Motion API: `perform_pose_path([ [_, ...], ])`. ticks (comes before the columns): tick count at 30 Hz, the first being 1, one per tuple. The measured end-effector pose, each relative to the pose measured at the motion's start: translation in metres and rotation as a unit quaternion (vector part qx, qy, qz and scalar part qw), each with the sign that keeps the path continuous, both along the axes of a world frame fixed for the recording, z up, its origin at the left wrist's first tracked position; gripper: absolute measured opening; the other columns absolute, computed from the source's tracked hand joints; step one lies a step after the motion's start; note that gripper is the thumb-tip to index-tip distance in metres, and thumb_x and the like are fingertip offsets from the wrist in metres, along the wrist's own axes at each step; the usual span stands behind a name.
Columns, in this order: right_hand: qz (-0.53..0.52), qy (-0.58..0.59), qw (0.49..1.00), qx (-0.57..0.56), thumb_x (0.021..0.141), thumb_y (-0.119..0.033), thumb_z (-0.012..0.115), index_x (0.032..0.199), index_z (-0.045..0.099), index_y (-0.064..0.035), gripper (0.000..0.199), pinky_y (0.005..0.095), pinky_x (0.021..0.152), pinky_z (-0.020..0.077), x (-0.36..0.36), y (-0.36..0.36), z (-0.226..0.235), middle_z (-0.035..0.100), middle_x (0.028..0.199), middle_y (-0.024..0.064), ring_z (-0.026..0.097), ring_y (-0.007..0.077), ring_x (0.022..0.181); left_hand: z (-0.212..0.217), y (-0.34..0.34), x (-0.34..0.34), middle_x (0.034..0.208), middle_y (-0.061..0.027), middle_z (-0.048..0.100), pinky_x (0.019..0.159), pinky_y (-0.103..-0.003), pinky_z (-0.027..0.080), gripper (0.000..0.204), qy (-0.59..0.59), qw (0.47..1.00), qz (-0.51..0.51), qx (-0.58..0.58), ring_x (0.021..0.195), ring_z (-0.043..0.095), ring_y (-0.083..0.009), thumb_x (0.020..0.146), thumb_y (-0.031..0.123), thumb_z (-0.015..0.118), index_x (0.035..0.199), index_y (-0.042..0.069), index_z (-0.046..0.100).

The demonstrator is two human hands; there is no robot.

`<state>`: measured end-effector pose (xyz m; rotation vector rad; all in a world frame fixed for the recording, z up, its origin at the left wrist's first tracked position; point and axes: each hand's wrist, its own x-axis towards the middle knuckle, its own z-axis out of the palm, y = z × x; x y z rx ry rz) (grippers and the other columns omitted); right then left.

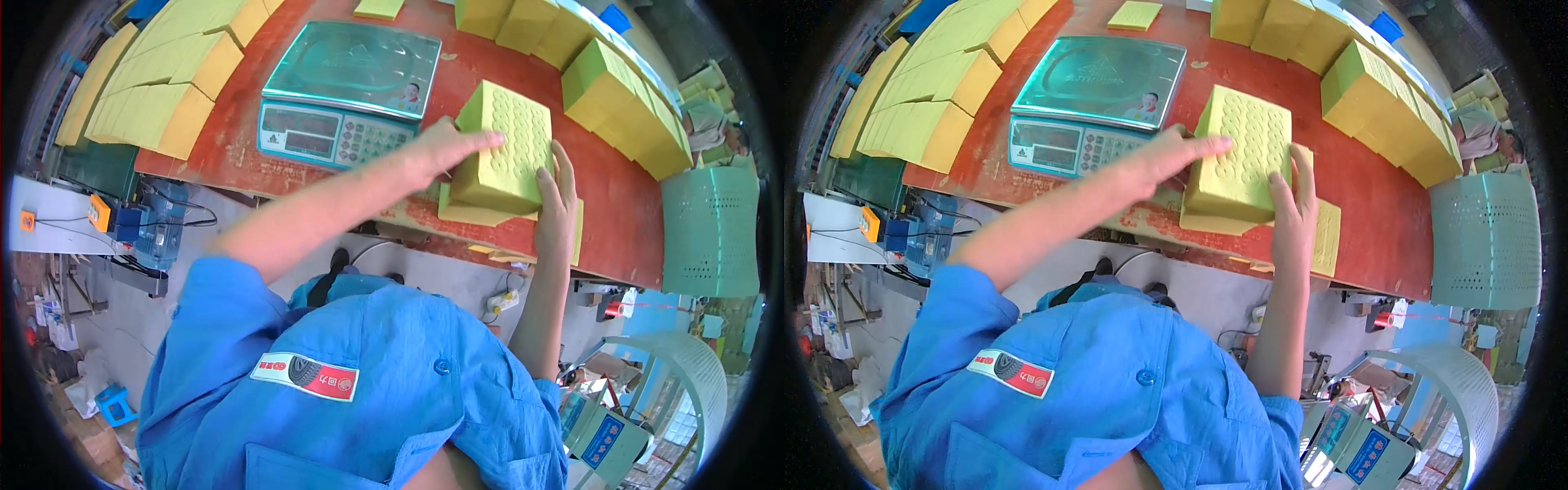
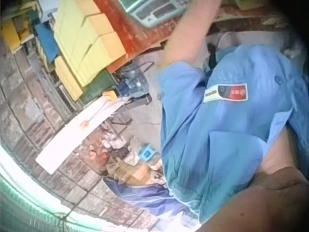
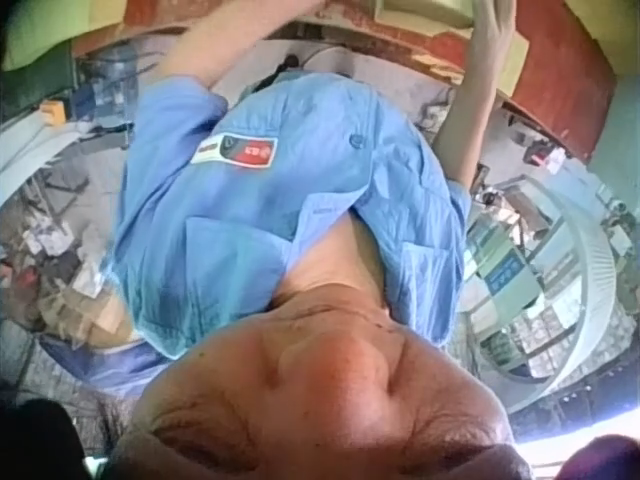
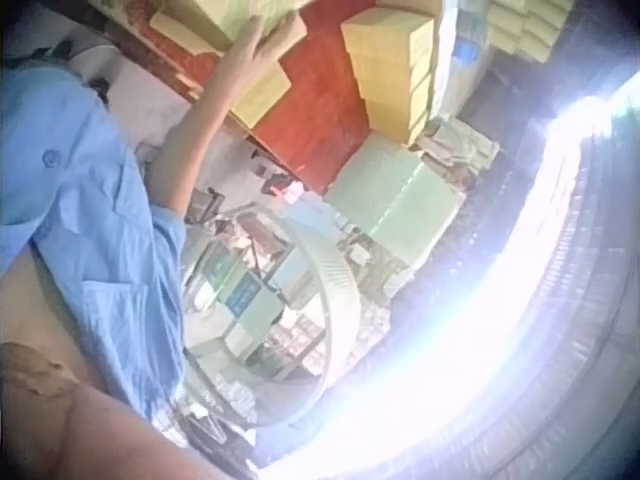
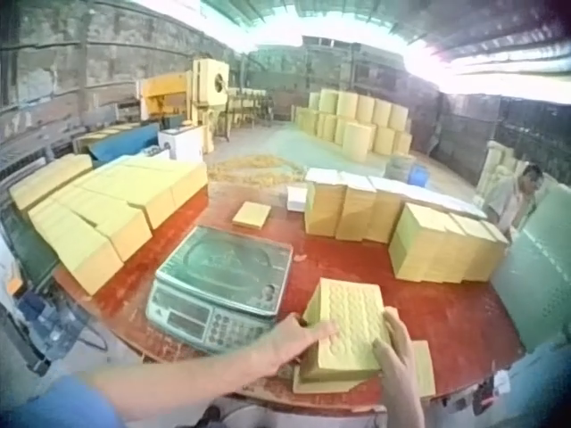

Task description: Weighing and stacking stacks of yellow patterned paper on a digital scale in a factory setting.

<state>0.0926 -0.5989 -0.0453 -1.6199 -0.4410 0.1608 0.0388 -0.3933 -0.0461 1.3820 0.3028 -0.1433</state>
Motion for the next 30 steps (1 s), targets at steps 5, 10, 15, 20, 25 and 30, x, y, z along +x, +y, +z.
perform_pose_path([
  [5, 0.002, 0.0, 0.999, 0.052, 0.092, -0.01, 0.049, 0.145, 0.037, 0.0015, 0.055, 0.0363, 0.112, 0.0309, -0.009, -0.005, -0.009, 0.041, 0.146, 0.0203, 0.041, 0.0256, 0.135, -0.017, -0.022, -0.01, 0.136, -0.0206, 0.048, 0.107, -0.036, 0.038, 0.105, -0.073, 0.995, 0.071, 0.021, 0.126, 0.048, -0.025, 0.075, 0.042, 0.081, 0.145, -0.009, 0.023],
  [10, -0.013, -0.005, 0.995, 0.102, 0.09, -0.007, 0.047, 0.146, 0.034, 0.0021, 0.059, 0.0379, 0.113, 0.0288, -0.029, 0.0, -0.002, 0.038, 0.148, 0.021, 0.038, 0.0273, 0.137, -0.023, -0.032, -0.018, 0.134, -0.0191, 0.049, 0.106, -0.036, 0.04, 0.095, -0.183, 0.973, 0.137, -0.022, 0.126, 0.05, -0.0273, 0.074, 0.031, 0.08, 0.144, -0.005, 0.027],
  [15, 0.005, -0.017, 0.968, 0.25, 0.098, -0.023, 0.05, 0.148, 0.031, 0.0004, 0.058, 0.0421, 0.11, 0.036, -0.045, -0.021, 0.014, 0.033, 0.151, 0.02, 0.039, 0.0285, 0.136, 0.024, -0.028, -0.051, 0.131, -0.0183, 0.05, 0.104, -0.039, 0.042, 0.086, -0.15, 0.953, 0.096, -0.245, 0.124, 0.05, -0.0243, 0.078, 0.017, 0.076, 0.146, 0.0, 0.027],
  [20, -0.008, 0.127, 0.948, 0.292, 0.102, -0.022, 0.043, 0.132, 0.049, 0.0025, 0.04, 0.0399, 0.099, 0.0469, -0.051, -0.023, -0.022, 0.058, 0.126, 0.014, 0.058, 0.0248, 0.114, 0.051, -0.025, -0.091, 0.134, -0.0162, 0.05, 0.103, -0.038, 0.043, 0.079, -0.171, 0.917, 0.103, -0.346, 0.124, 0.051, -0.0222, 0.084, 0.026, 0.071, 0.145, 0.001, 0.029],
  [25, 0.105, 0.279, 0.837, 0.46, 0.101, -0.04, 0.043, 0.146, 0.036, -0.0072, 0.057, 0.0443, 0.108, 0.0413, -0.084, 0.019, -0.063, 0.044, 0.145, 0.0149, 0.048, 0.0304, 0.13, 0.055, -0.022, -0.106, 0.138, -0.0147, 0.046, 0.104, -0.04, 0.042, 0.081, -0.111, 0.968, 0.048, -0.221, 0.129, 0.046, -0.0248, 0.084, 0.03, 0.07, 0.146, -0.001, 0.028],
  [30, 0.047, 0.315, 0.808, 0.496, 0.101, -0.031, 0.038, 0.145, 0.038, -0.0046, 0.052, 0.0456, 0.105, 0.0443, -0.088, 0.061, -0.049, 0.048, 0.142, 0.0154, 0.052, 0.0309, 0.126, 0.063, 0.022, -0.105, 0.13, -0.0234, 0.05, 0.097, -0.042, 0.046, 0.072, -0.253, 0.75, 0.129, 0.598, 0.118, 0.052, -0.0364, 0.078, 0.031, 0.076, 0.135, -0.002, 0.047],
])
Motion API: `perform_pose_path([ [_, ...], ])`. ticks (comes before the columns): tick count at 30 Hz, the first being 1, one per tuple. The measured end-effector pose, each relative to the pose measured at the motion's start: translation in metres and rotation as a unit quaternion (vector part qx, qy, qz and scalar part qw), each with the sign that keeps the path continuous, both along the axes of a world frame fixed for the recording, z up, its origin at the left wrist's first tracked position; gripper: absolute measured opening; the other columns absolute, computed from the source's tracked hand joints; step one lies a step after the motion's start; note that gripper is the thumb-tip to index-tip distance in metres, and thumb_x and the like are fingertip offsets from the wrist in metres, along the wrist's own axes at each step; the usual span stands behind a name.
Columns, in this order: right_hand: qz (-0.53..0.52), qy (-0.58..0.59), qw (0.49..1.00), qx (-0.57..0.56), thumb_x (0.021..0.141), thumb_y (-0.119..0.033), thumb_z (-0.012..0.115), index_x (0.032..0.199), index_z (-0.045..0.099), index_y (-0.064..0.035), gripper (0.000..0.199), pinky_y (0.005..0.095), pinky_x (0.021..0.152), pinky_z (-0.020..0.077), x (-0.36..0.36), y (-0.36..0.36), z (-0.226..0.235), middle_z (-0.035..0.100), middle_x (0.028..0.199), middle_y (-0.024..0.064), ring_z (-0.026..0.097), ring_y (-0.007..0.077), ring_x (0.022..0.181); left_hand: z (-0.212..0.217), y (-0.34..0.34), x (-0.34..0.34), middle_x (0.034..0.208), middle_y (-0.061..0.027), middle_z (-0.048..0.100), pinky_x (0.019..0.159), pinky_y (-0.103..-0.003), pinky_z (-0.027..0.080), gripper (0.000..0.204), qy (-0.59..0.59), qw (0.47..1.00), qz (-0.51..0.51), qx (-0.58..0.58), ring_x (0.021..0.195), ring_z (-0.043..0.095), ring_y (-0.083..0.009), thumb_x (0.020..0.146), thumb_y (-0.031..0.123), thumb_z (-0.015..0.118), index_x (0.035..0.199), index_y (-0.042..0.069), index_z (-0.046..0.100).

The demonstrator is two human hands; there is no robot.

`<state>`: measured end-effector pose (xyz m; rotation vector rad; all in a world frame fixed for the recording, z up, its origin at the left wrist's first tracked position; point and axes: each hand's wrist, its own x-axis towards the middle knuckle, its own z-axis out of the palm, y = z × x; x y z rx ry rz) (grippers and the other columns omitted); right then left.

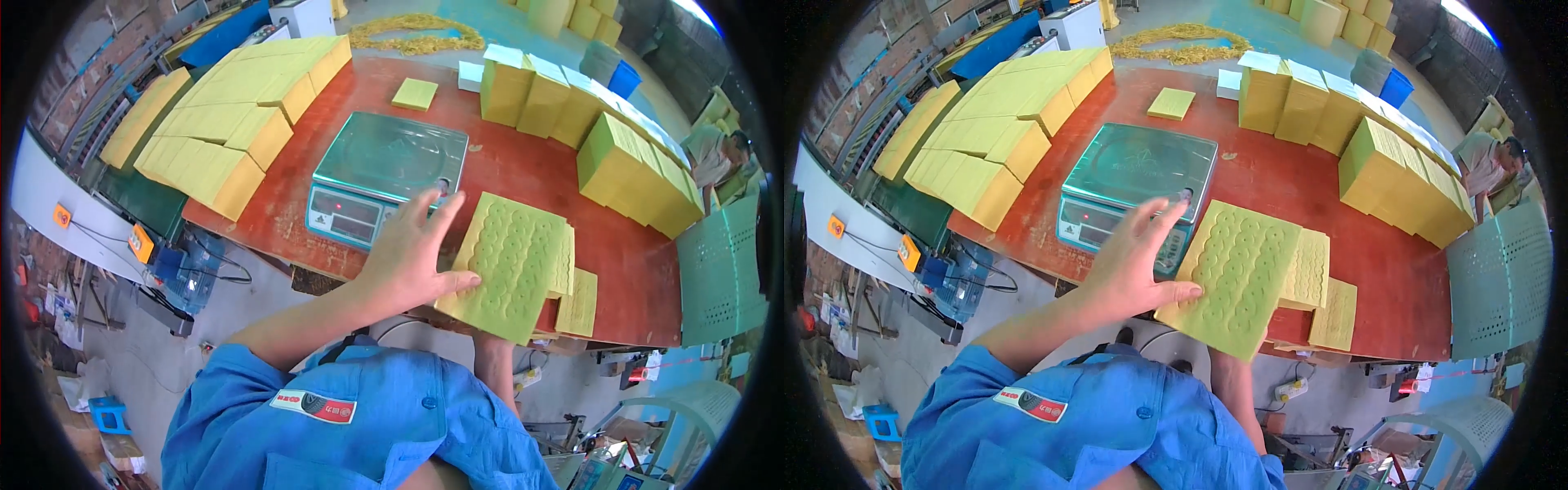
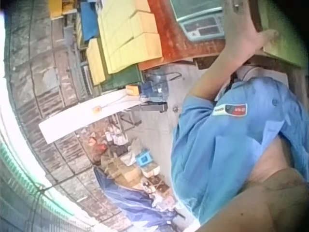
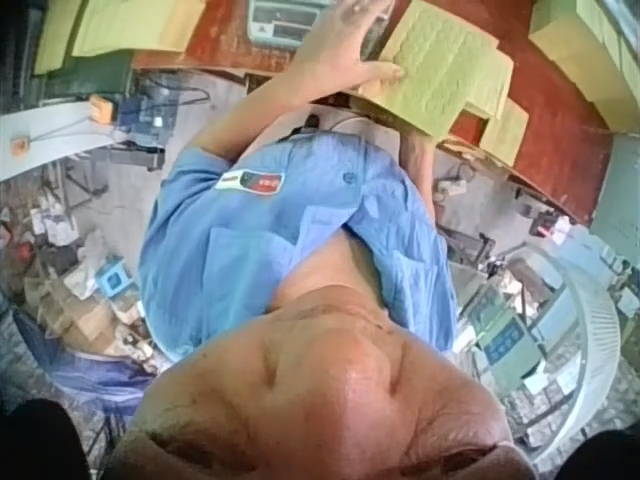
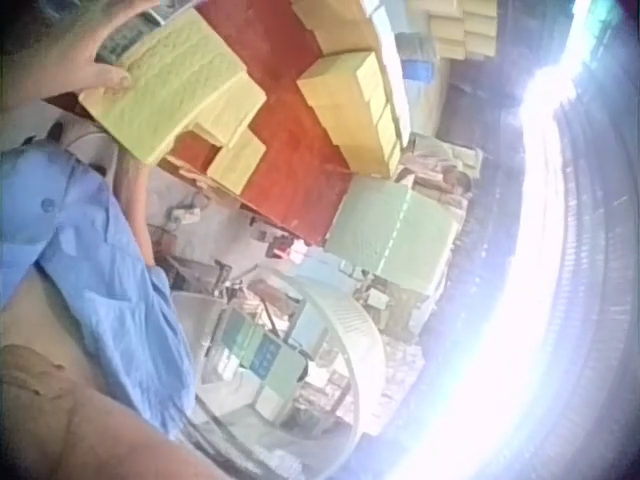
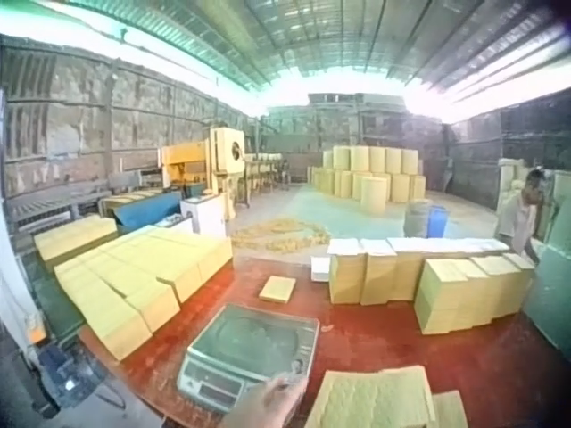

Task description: Weighing and stacking stacks of yellow patterned paper on a digital scale in a factory setting.

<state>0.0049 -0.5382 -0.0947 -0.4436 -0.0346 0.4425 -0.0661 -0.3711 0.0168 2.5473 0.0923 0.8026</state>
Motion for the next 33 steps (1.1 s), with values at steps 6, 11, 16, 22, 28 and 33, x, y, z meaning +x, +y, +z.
perform_pose_path([
  [6, -0.039, -0.036, 0.995, -0.081, 0.101, -0.027, 0.04, 0.144, 0.04, -0.0055, 0.049, 0.0415, 0.103, 0.046, 0.026, 0.04, 0.038, 0.05, 0.14, 0.0142, 0.053, 0.0271, 0.124, -0.014, 0.044, 0.013, 0.107, -0.0178, 0.062, 0.091, -0.043, 0.049, 0.027, -0.052, 0.99, -0.117, -0.063, 0.099, 0.06, -0.0378, 0.083, 0.003, 0.063, 0.11, -0.002, 0.064],
  [11, -0.145, -0.272, 0.887, -0.344, 0.096, -0.009, 0.05, 0.136, 0.051, -0.003, 0.041, 0.0333, 0.098, 0.0462, 0.049, 0.143, 0.121, 0.054, 0.134, 0.0115, 0.054, 0.0196, 0.12, -0.053, 0.136, 0.049, 0.111, -0.0147, 0.066, 0.095, -0.036, 0.048, 0.033, 0.124, 0.804, -0.198, -0.547, 0.104, 0.064, -0.0267, 0.098, 0.021, 0.048, 0.114, -0.004, 0.062],
  [16, -0.273, -0.509, 0.522, -0.628, 0.083, -0.012, 0.059, 0.109, 0.065, -0.005, 0.028, 0.042, 0.092, 0.0479, 0.099, 0.223, 0.106, 0.063, 0.115, 0.0188, 0.06, 0.0331, 0.108, -0.094, 0.156, 0.107, 0.135, -0.0169, 0.053, 0.109, -0.049, 0.039, 0.045, 0.036, 0.432, -0.265, -0.861, 0.124, 0.052, -0.0307, 0.102, 0.029, 0.035, 0.133, 0.0, 0.049],
  [22, -0.074, -0.471, 0.395, -0.785, 0.081, -0.026, 0.058, 0.104, 0.07, -0.0074, 0.032, 0.0479, 0.099, 0.0379, 0.089, 0.307, 0.093, 0.064, 0.113, 0.0144, 0.056, 0.032, 0.112, -0.088, 0.176, 0.082, 0.149, -0.0193, 0.038, 0.114, -0.052, 0.031, 0.056, 0.002, 0.424, -0.148, -0.894, 0.138, 0.037, -0.0339, 0.104, 0.038, 0.033, 0.146, 0.001, 0.032],
  [28, -0.2, -0.497, 0.499, -0.681, 0.08, -0.019, 0.065, 0.105, 0.068, -0.0055, 0.029, 0.0486, 0.101, 0.0394, 0.078, 0.285, 0.063, 0.061, 0.119, 0.0161, 0.053, 0.0347, 0.12, -0.088, 0.165, 0.003, 0.145, -0.0232, 0.043, 0.11, -0.047, 0.039, 0.068, 0.212, 0.37, -0.227, -0.876, 0.131, 0.046, -0.033, 0.1, 0.047, 0.042, 0.142, -0.006, 0.036],
  [33, -0.382, -0.499, 0.571, -0.528, 0.075, -0.007, 0.07, 0.108, 0.066, -0.0039, 0.034, 0.0449, 0.099, 0.0454, 0.07, 0.172, 0.071, 0.06, 0.122, 0.0194, 0.055, 0.0383, 0.116, -0.087, 0.131, -0.019, 0.14, -0.02, 0.049, 0.106, -0.044, 0.043, 0.066, 0.367, 0.5, -0.243, -0.746, 0.125, 0.052, -0.0308, 0.099, 0.046, 0.048, 0.142, -0.002, 0.037],
])
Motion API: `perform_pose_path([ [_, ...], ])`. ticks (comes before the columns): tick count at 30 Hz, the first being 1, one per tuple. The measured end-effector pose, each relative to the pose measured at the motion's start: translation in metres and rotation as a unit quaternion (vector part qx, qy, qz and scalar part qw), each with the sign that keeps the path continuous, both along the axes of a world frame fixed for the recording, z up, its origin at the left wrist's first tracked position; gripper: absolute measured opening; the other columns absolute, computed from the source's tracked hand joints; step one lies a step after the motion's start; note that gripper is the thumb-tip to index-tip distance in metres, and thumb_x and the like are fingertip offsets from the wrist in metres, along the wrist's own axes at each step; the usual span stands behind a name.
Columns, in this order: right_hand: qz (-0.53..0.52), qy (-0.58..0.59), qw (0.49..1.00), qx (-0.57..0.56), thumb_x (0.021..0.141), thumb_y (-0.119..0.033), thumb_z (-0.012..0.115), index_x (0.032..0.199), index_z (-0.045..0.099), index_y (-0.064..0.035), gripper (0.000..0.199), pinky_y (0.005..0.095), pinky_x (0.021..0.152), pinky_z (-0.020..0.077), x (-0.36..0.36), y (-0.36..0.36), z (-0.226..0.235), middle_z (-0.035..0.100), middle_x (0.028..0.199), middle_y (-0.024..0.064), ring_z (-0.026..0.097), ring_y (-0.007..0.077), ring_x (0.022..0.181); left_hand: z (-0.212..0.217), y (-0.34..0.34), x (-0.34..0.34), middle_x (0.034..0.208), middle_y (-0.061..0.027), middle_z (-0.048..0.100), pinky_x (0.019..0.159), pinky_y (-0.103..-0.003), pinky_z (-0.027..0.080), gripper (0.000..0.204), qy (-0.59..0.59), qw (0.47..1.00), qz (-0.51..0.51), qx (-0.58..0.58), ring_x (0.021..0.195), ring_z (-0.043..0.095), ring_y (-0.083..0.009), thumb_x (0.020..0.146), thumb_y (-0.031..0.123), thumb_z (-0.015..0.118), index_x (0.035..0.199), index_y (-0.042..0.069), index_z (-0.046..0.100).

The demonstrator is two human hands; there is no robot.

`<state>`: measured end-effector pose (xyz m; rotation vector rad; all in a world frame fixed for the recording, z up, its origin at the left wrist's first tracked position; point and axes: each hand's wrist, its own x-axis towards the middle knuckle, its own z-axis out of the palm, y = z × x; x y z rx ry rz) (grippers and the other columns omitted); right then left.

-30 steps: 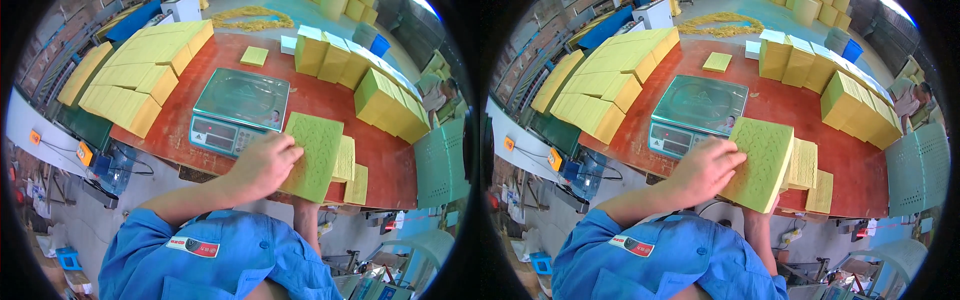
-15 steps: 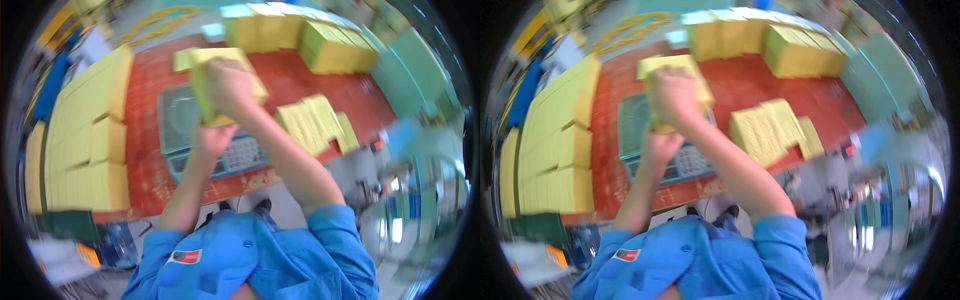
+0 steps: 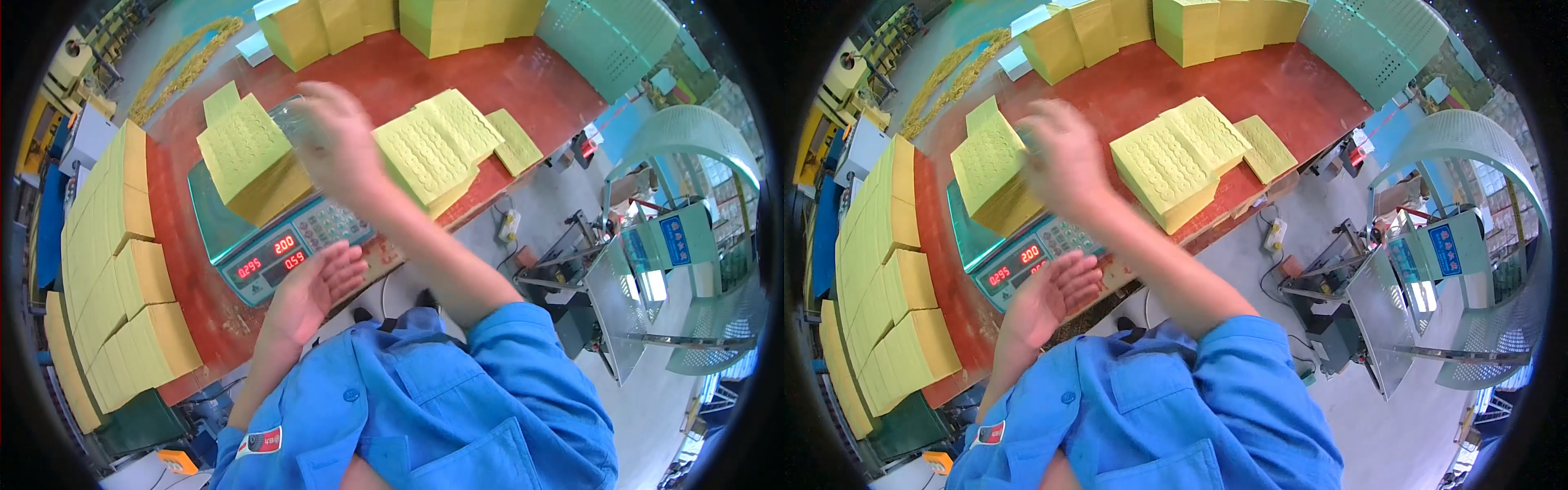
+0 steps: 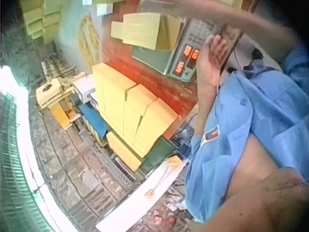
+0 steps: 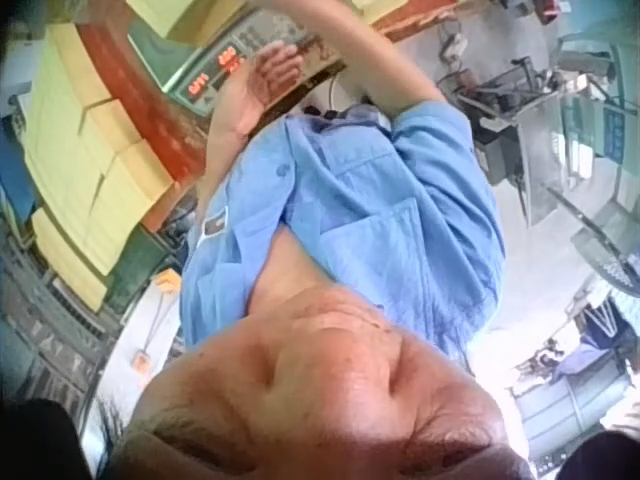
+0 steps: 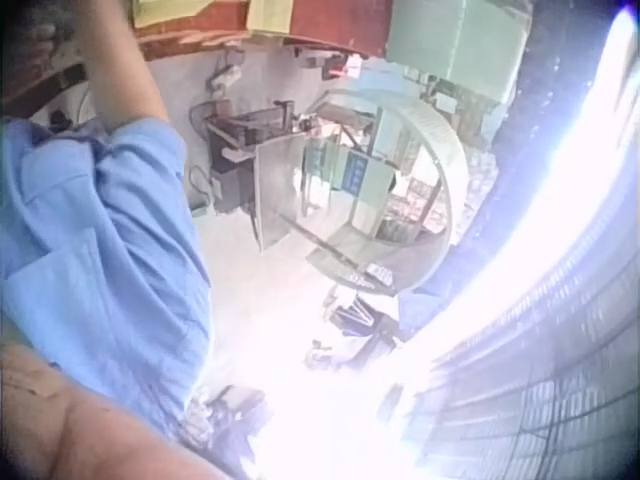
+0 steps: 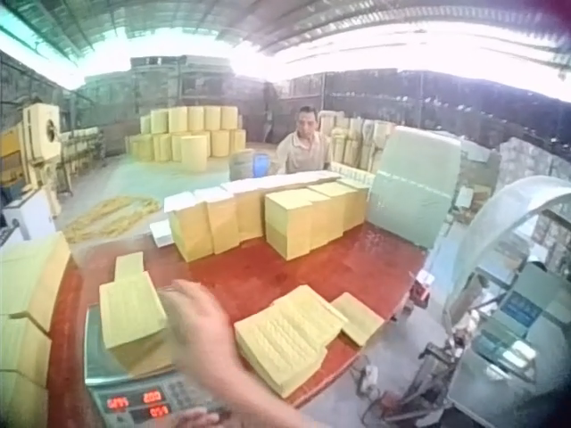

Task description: Weighing and stacking stacks of yellow patterned paper on a digital scale in a factory setting.

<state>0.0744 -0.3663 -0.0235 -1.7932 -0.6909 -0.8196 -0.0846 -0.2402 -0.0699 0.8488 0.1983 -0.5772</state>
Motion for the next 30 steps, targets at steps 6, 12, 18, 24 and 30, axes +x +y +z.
perform_pose_path([
  [6, -0.179, 0.22, 0.956, -0.077, 0.083, -0.011, 0.065, 0.113, 0.064, -0.0034, 0.031, 0.0411, 0.091, 0.0491, 0.006, -0.18, -0.063, 0.065, 0.114, 0.0197, 0.061, 0.0355, 0.106, -0.02, -0.085, 0.069, 0.132, -0.0166, 0.056, 0.1, -0.043, 0.047, 0.049, 0.042, 0.994, 0.056, 0.08, 0.123, 0.053, -0.0265, 0.1, 0.035, 0.052, 0.134, 0.0, 0.049],
  [12, -0.112, 0.274, 0.955, -0.023, 0.083, -0.014, 0.065, 0.12, 0.059, -0.0022, 0.039, 0.0424, 0.089, 0.0492, -0.028, -0.199, -0.106, 0.062, 0.116, 0.0209, 0.061, 0.0374, 0.103, -0.059, -0.149, 0.142, 0.126, -0.0138, 0.061, 0.096, -0.043, 0.05, 0.041, -0.045, 0.964, 0.178, 0.19, 0.116, 0.059, -0.0248, 0.101, 0.031, 0.052, 0.13, 0.002, 0.052],
  [18, 0.047, 0.31, 0.948, 0.058, 0.082, -0.009, 0.066, 0.119, 0.059, -0.0002, 0.038, 0.0373, 0.089, 0.0503, -0.077, -0.223, -0.107, 0.063, 0.115, 0.0191, 0.063, 0.0317, 0.105, -0.053, -0.144, 0.093, 0.121, -0.0116, 0.063, 0.092, -0.043, 0.053, 0.035, 0.06, 0.964, 0.179, 0.188, 0.108, 0.064, -0.026, 0.102, 0.023, 0.049, 0.13, 0.004, 0.05],
  [24, 0.139, 0.63, 0.737, 0.202, 0.093, -0.018, 0.061, 0.111, 0.061, 0.0006, 0.026, 0.031, 0.083, 0.0505, -0.095, -0.279, -0.186, 0.065, 0.097, 0.0064, 0.062, 0.0152, 0.091, -0.035, -0.16, 0.034, 0.133, -0.0099, 0.056, 0.101, -0.04, 0.048, 0.041, 0.055, 0.955, 0.183, 0.225, 0.12, 0.058, -0.0231, 0.103, 0.021, 0.048, 0.14, 0.004, 0.042],
  [30, 0.316, 0.703, 0.563, 0.3, 0.094, -0.031, 0.063, 0.121, 0.058, 0.0018, 0.043, 0.0323, 0.088, 0.0474, -0.097, -0.268, -0.158, 0.064, 0.107, 0.0104, 0.059, 0.0166, 0.1, -0.041, -0.16, 0.026, 0.137, -0.0089, 0.053, 0.104, -0.039, 0.045, 0.042, 0.054, 0.972, 0.162, 0.164, 0.123, 0.054, -0.0209, 0.103, 0.024, 0.047, 0.141, 0.006, 0.042],
])
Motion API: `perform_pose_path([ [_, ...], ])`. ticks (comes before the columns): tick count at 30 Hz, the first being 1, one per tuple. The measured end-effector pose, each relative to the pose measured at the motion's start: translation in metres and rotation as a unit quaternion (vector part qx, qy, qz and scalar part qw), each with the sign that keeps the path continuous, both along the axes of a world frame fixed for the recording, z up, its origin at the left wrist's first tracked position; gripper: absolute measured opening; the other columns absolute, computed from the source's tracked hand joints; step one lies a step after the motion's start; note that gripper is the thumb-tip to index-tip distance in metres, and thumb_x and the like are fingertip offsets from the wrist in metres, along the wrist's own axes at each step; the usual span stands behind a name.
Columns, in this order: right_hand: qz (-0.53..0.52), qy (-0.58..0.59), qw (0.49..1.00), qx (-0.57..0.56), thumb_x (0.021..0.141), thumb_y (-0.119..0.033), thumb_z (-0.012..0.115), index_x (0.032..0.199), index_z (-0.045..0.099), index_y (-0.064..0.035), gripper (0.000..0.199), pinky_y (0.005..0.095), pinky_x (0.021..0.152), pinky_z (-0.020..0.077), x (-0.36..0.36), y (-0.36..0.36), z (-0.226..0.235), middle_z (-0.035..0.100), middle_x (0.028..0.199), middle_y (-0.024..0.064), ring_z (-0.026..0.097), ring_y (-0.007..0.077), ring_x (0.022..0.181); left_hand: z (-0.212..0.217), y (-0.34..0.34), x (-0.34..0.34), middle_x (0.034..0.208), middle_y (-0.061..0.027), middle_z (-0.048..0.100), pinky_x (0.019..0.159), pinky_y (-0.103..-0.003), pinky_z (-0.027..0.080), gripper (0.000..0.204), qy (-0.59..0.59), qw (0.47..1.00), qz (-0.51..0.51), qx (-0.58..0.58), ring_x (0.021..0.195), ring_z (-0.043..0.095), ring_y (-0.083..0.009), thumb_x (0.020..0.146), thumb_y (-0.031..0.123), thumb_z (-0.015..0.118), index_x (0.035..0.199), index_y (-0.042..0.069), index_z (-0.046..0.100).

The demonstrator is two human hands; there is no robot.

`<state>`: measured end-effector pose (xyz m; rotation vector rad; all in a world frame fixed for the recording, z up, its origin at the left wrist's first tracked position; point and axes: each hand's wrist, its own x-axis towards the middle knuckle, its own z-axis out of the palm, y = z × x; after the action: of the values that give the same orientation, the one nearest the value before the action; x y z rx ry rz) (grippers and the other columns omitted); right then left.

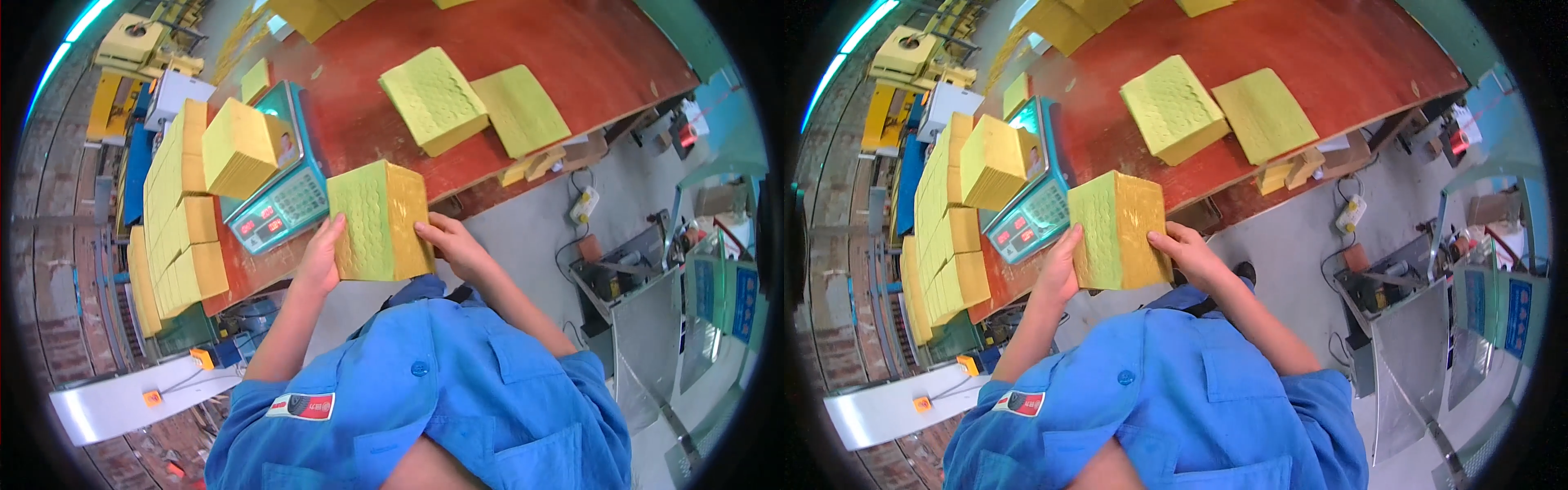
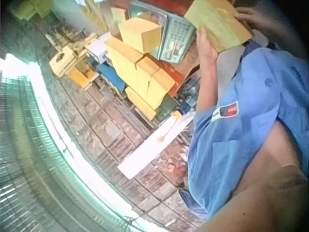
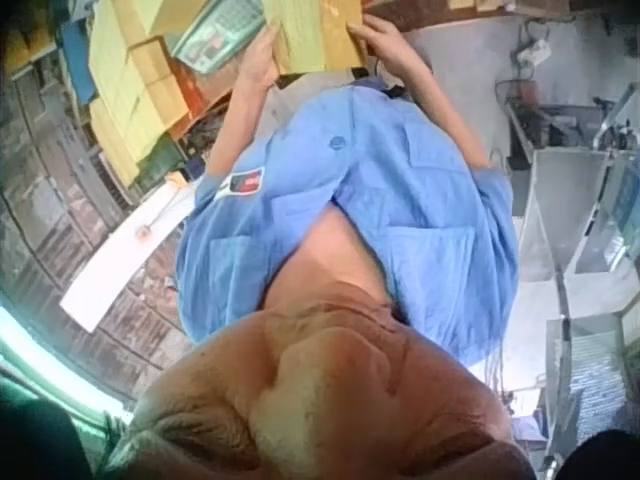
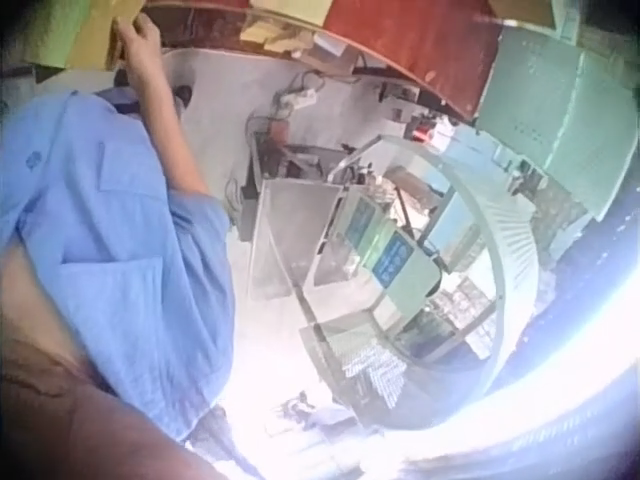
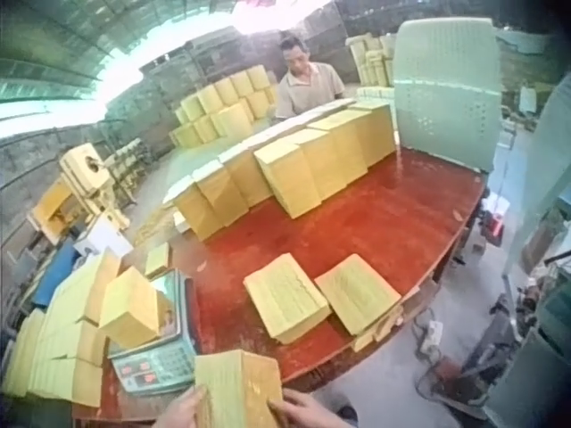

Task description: Weighing and stacking stacks of yellow patterned paper on a digital scale in a factory setting.

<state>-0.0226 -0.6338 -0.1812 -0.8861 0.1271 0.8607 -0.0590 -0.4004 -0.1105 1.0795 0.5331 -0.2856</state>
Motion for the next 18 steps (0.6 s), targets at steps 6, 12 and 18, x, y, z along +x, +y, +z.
perform_pose_path([
  [6, 0.011, -0.388, 0.867, -0.312, 0.087, -0.037, 0.07, 0.094, 0.057, 0.0058, 0.045, 0.0385, 0.071, 0.0503, 0.038, -0.01, 0.08, 0.065, 0.083, 0.0213, 0.065, 0.0253, 0.077, -0.004, -0.036, 0.011, 0.138, -0.0106, 0.052, 0.106, -0.039, 0.041, 0.045, -0.123, 0.985, 0.088, -0.079, 0.123, 0.053, -0.0209, 0.102, 0.018, 0.047, 0.144, 0.004, 0.04],
  [12, 0.139, -0.431, 0.768, -0.453, 0.086, -0.04, 0.07, 0.094, 0.056, 0.0068, 0.05, 0.0452, 0.073, 0.0498, 0.057, 0.012, 0.1, 0.065, 0.083, 0.0269, 0.066, 0.0393, 0.081, -0.037, -0.036, 0.008, 0.14, -0.0142, 0.05, 0.108, -0.034, 0.039, 0.044, -0.24, 0.914, 0.151, 0.291, 0.126, 0.051, -0.0214, 0.1, 0.01, 0.047, 0.143, 0.0, 0.041],
  [18, 0.136, -0.421, 0.801, -0.404, 0.087, -0.038, 0.069, 0.116, 0.057, 0.0089, 0.057, 0.04, 0.087, 0.051, 0.059, 0.018, 0.102, 0.067, 0.102, 0.0279, 0.067, 0.0365, 0.1, -0.053, -0.026, 0.009, 0.127, -0.0115, 0.06, 0.097, -0.029, 0.044, 0.037, -0.18, 0.957, 0.168, 0.155, 0.111, 0.057, -0.0173, 0.103, 0.015, 0.043, 0.134, -0.003, 0.052],
])
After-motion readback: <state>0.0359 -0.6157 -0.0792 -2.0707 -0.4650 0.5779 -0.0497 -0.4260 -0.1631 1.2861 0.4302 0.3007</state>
